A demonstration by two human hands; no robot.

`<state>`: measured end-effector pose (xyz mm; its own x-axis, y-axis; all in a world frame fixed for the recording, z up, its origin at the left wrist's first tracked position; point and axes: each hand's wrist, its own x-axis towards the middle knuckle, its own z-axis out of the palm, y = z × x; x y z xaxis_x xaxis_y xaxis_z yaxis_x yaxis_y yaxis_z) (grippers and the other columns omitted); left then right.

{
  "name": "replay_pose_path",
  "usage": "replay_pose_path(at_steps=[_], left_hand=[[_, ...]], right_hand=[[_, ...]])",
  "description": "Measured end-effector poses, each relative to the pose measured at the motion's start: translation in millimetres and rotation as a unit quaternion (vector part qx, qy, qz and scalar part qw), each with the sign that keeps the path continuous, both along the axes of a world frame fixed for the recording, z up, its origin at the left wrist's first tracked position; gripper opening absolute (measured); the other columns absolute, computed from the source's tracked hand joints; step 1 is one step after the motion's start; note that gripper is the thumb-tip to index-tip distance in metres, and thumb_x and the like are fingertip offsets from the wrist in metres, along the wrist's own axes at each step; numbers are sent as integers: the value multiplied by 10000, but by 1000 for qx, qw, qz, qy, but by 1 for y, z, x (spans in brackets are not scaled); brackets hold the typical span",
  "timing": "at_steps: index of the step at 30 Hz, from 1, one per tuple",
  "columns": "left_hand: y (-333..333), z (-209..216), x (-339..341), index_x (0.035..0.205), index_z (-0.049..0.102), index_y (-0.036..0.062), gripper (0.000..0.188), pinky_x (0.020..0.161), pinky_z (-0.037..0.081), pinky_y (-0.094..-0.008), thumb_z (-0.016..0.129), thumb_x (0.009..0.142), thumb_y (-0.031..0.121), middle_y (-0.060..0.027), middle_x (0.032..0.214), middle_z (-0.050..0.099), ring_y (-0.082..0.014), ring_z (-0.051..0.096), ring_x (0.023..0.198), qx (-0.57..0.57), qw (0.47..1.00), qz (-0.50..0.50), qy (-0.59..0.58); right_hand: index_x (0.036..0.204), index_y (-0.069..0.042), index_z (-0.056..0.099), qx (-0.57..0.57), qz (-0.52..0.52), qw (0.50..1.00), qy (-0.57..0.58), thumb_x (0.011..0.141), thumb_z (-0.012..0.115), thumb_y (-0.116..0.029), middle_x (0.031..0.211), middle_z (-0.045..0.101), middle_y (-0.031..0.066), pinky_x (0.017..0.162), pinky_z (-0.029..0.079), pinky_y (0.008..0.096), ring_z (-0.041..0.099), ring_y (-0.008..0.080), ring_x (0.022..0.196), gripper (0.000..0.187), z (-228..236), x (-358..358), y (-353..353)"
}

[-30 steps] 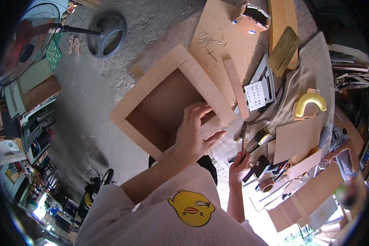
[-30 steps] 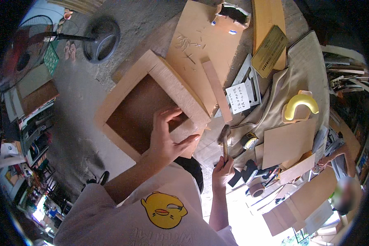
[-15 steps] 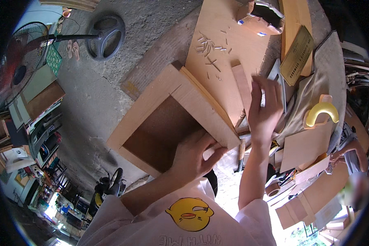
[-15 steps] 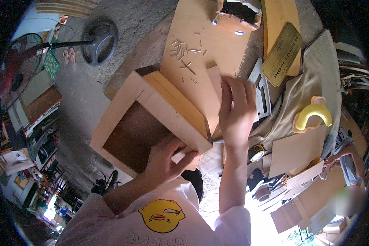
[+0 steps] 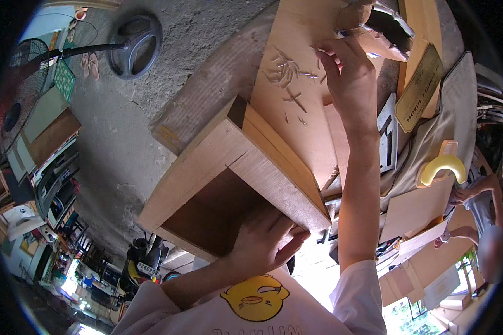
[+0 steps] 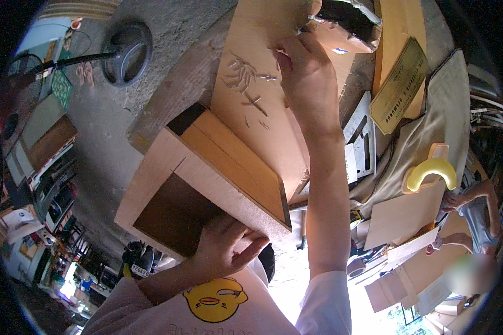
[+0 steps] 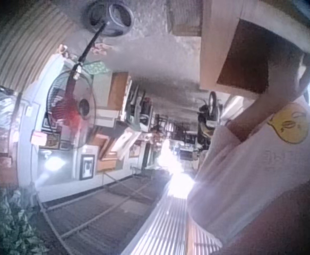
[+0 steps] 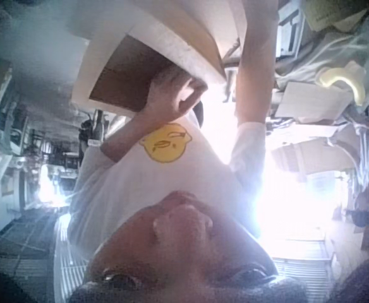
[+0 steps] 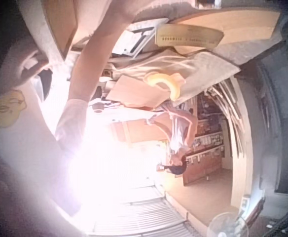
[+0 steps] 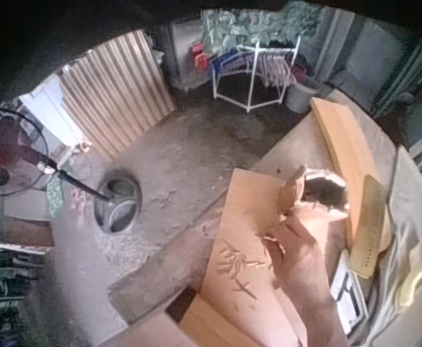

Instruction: The person assembles a small wooden box by hand, using a hammer to drive nails into pre-drilled holes. They repeatedly position wooden pieces, insert nails, and hammer them until the box frame is formed. The process is shown from a first-person perspective in a cluttered workshop.

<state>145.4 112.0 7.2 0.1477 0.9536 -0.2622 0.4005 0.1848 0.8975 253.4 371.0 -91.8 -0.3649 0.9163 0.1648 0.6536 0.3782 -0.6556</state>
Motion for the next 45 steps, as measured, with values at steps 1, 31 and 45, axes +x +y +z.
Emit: replay_pose_path(at_steps=[1,31,45], left_hand=[[-1,0,0,1019,620,40,241,640,578,-350,779,899,175,-89,850,660,-211,695,717,-3,1000,0,-3],[-7,-1,1,1039,640,47,213,631,592,-321,754,924,184,-97,941,676,-189,701,777,-17,998,42,-33],[-3,-1,-2,999,620,33,199,655,604,-334,772,904,121,-95,872,683,-201,717,753,14,998,45,-39]], right_hand=[[1000,-44,689,4,5,1000,-2,894,723,-58,958,673,136,741,574,432,695,350,839,112,0,0,1],[1014,7,607,12,94,994,-59,932,597,20,978,617,163,878,506,467,610,373,964,84,5,-26,-14],[947,-3,662,2,92,989,-115,888,618,-6,994,638,179,926,541,449,649,362,978,73,12,-47,-18]])
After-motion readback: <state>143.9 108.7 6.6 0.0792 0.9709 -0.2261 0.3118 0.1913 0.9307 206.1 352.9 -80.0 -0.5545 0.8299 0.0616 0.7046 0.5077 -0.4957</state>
